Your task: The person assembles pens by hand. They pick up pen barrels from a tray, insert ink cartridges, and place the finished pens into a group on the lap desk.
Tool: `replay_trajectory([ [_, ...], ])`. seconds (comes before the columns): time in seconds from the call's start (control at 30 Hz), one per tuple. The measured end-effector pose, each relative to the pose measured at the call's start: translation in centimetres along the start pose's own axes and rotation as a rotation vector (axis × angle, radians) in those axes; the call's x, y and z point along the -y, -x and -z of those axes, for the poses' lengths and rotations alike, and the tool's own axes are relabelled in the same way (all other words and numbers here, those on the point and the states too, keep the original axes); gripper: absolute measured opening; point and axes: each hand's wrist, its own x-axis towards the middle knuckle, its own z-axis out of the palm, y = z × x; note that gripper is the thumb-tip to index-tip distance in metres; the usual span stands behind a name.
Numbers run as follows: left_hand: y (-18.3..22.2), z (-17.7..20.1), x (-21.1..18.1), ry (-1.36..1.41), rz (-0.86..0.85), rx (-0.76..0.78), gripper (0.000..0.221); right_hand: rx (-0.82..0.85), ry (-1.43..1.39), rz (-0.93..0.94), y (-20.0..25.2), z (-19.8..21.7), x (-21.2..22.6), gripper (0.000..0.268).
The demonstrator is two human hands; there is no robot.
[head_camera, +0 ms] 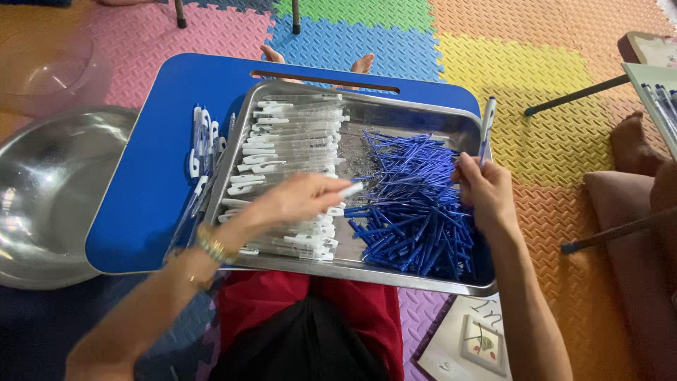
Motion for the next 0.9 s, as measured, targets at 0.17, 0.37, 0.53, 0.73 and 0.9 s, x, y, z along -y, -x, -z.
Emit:
replay_trajectory([
  [0.17, -9.8, 0.6, 2.4, -0.650, -0.178, -0.211, 0.019, -0.050, 0.134, 0.012, -2.8, 1.3, -3.0, 0.040],
  [0.37, -17.0, -2.4, 1.5, -1.277, -0.282, -0.531, 0.018, -0.120, 0.143, 0.018, -2.9, 1.4, -3.8, 0.037],
  [0.53, -17.3, -1.1, -0.2, -1.367, -0.260, -0.393, 0.016, -0.101, 0.136, 0.027, -3.1, 2.0, -4.9, 0.038],
  [0.73, -9.5, 9.2, -4.0, -0.974, 0.021, -0.326, 0.024, -0.124, 0.116, 0.016, -3.5, 2.0, -5.5, 0.037],
  [0.9, -0.5, 14.2, -6.0, 0.007, 0.013, -0.523, 0.073, -0.074, 0.668, 0.072, -2.9, 2.2, -3.4, 0.038],
])
